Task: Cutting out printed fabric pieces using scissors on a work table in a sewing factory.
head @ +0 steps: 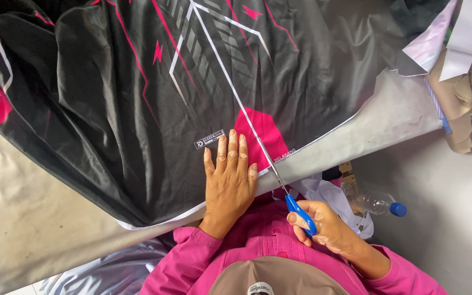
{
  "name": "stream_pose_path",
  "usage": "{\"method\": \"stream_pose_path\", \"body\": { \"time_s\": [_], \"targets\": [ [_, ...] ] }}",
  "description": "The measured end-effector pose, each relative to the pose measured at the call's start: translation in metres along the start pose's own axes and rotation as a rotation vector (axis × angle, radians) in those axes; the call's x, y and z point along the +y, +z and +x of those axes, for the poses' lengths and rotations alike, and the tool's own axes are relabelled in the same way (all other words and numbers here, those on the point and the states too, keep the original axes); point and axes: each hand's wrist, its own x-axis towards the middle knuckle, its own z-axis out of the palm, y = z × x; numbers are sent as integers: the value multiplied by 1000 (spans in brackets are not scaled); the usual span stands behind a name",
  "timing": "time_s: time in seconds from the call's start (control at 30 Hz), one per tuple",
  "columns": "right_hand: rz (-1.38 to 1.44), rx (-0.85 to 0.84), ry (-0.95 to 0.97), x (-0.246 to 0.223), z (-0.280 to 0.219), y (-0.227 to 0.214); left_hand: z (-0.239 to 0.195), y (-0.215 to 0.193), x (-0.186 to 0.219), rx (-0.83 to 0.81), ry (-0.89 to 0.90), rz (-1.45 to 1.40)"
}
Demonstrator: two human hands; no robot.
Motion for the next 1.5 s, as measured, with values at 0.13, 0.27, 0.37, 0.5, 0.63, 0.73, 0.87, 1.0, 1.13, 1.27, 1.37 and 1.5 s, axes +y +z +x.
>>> {"method": "stream_pose_path", "body": {
  "time_s": [0.13,0.27,0.37,0.5,0.63,0.73,0.87,1.0,1.13,1.27,1.37,1.5],
  "targets": [
    [16,-69,-29,-1,9,-5,0,0,-1,-5,2,-15],
    [42,-103,-32,-15,20,-3,0,1,0,6,-1,-1],
    [36,-85,-24,-21,22,2,0,-1,0,17,1,2],
    [37,-89,-26,-21,20,0,-1,0,-1,19,-7,-15],
    [56,-114,-36,-18,17,0,0,0,-1,15,-8,-18],
    [57,-106,-38,-17,18,1,0,-1,-1,14,-8,-22],
    [34,-38,-24,-16,19,5,0,0,-1,2,-5,-33],
    [36,-29,-28,-11,18,3,0,-2,-1,15,-7,-13],
    [-1,-18,-1,-17,13,7,0,-2,-1,29,-7,-19],
    [-23,1,33,-21,13,10,1,-3,-2,28,-7,-17],
    [51,-40,22,-24,21,6,0,-1,-1,35,-3,7],
    [148,21,-98,-24,32,10,-4,10,-1,-22,-13,-248]
  ]
}}
